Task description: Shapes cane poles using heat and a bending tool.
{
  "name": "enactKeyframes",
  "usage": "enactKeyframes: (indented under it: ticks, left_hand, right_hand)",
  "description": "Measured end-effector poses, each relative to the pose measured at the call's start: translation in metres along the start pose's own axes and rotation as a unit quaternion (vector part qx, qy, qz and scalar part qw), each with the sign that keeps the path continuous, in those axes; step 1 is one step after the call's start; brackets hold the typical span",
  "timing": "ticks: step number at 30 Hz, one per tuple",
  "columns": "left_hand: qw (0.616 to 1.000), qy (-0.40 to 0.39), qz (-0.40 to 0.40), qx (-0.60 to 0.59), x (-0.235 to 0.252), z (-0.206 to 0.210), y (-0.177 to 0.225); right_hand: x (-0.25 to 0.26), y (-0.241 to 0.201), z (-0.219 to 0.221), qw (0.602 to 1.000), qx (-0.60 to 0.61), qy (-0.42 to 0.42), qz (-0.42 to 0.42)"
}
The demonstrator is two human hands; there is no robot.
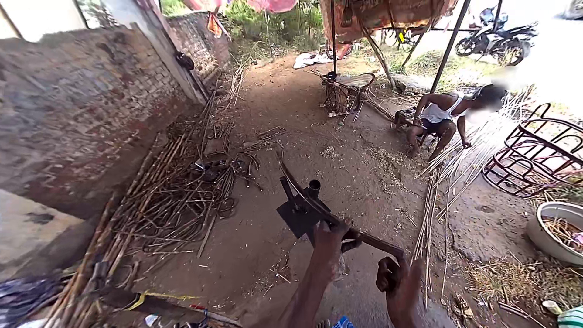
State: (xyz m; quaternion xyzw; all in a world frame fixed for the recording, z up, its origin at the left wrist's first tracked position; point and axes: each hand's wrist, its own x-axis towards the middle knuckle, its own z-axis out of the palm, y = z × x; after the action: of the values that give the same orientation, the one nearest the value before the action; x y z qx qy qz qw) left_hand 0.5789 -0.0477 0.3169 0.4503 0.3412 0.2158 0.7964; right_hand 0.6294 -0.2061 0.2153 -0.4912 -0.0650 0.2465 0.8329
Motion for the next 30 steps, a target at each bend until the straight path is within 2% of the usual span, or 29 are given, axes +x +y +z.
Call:
enactKeyframes:
  ticks: [3,5,7,9,11,13,15,17,19,21,24,26,28,30]
  left_hand:
    - [0.990,-0.005,0.103,-0.096,-0.029,0.017,-0.019]
    - [0.982,-0.008,0.141,-0.124,-0.043,0.010,-0.029]
    - [0.987,-0.013,0.116,-0.113,-0.053,-0.020,-0.038]
    - [0.998,0.001,0.017,-0.058,-0.062,-0.072,-0.048]
    - [0.995,0.048,-0.091,0.000,-0.070,-0.148,-0.074]
    - [0.978,0.130,-0.148,0.066,-0.082,-0.237,-0.123]
    - [0.938,0.222,-0.196,0.179,-0.105,-0.324,-0.175]
    - [0.888,0.294,-0.258,0.242,-0.135,-0.393,-0.211]
    - [0.844,0.354,-0.317,0.250,-0.156,-0.449,-0.220]
    - [0.813,0.388,-0.354,0.251,-0.160,-0.502,-0.218]
    - [0.786,0.396,-0.389,0.272,-0.147,-0.573,-0.222]
    - [0.775,0.401,-0.393,0.291,-0.132,-0.610,-0.232]
    - [0.763,0.419,-0.391,0.300,-0.117,-0.639,-0.240]
    - [0.753,0.412,-0.396,0.326,-0.099,-0.657,-0.240]
  right_hand:
    - [-0.006,-0.007,-0.014,0.994,0.033,-0.078,-0.065]
    - [-0.001,-0.026,-0.001,0.985,0.009,-0.140,-0.101]
    - [-0.001,-0.038,0.023,0.978,-0.034,-0.174,-0.107]
    - [-0.007,-0.031,0.045,0.948,-0.191,-0.227,-0.117]
    - [-0.018,0.004,0.069,0.867,-0.386,-0.293,-0.114]
    - [-0.031,0.068,0.085,0.764,-0.547,-0.339,-0.051]
    - [-0.039,0.149,0.088,0.676,-0.640,-0.360,0.067]
    - [-0.040,0.228,0.083,0.627,-0.677,-0.348,0.164]
    - [-0.031,0.286,0.094,0.623,-0.682,-0.316,0.218]
    - [-0.002,0.321,0.139,0.647,-0.666,-0.285,0.238]
    - [0.067,0.343,0.251,0.727,-0.598,-0.279,0.189]
    - [0.114,0.340,0.336,0.786,-0.519,-0.296,0.155]
    - [0.154,0.330,0.406,0.793,-0.501,-0.323,0.129]
    - [0.174,0.318,0.446,0.755,-0.562,-0.336,0.040]
